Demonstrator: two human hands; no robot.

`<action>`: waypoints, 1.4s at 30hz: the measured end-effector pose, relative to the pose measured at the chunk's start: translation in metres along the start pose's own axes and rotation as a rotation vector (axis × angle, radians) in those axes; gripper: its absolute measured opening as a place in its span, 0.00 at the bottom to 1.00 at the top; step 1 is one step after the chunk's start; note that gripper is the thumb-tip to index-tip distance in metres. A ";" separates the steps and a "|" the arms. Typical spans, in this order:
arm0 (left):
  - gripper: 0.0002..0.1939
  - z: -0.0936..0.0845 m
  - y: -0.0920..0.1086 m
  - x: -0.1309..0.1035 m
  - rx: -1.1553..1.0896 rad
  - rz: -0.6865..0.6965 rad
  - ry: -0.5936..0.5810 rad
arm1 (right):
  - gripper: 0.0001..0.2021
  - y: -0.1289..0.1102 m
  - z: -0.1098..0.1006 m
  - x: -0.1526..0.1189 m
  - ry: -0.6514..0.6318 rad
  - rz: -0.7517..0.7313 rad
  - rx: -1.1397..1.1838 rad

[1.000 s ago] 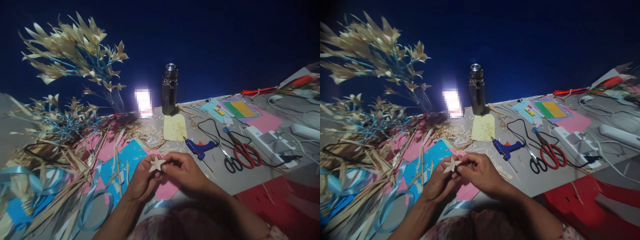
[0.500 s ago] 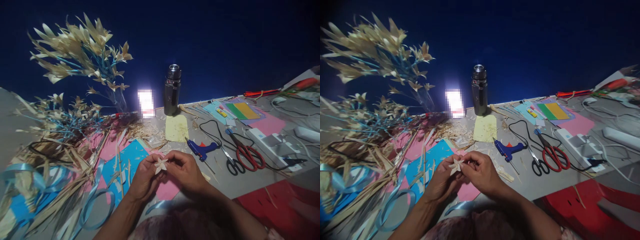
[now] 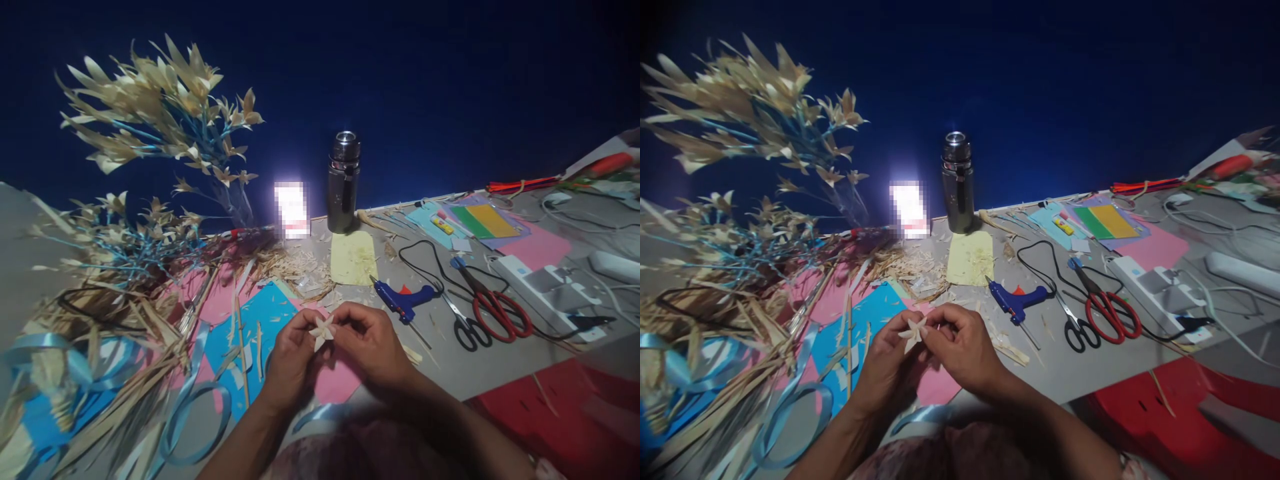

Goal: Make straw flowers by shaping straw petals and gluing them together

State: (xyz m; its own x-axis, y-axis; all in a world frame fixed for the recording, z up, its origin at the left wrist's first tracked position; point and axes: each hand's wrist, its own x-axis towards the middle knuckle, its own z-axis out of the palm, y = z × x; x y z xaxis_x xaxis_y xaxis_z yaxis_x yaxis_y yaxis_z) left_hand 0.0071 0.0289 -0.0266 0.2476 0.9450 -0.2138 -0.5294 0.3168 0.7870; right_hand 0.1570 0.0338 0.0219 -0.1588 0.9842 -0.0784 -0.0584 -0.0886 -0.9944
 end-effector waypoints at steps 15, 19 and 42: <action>0.13 0.009 0.003 0.001 -0.074 0.139 0.118 | 0.02 0.016 0.007 -0.002 0.034 -0.045 -0.006; 0.16 0.011 0.001 0.001 -0.042 0.200 0.223 | 0.03 0.022 0.009 -0.002 0.142 -0.285 -0.334; 0.06 0.009 0.004 -0.005 0.101 0.226 0.197 | 0.04 0.030 0.009 -0.001 0.145 -0.112 -0.121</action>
State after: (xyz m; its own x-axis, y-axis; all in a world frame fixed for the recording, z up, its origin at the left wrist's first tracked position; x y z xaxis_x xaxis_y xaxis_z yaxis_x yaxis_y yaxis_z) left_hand 0.0114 0.0250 -0.0168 -0.0346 0.9912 -0.1275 -0.4672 0.0968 0.8788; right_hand 0.1462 0.0288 -0.0075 -0.0141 0.9994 0.0326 0.0520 0.0333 -0.9981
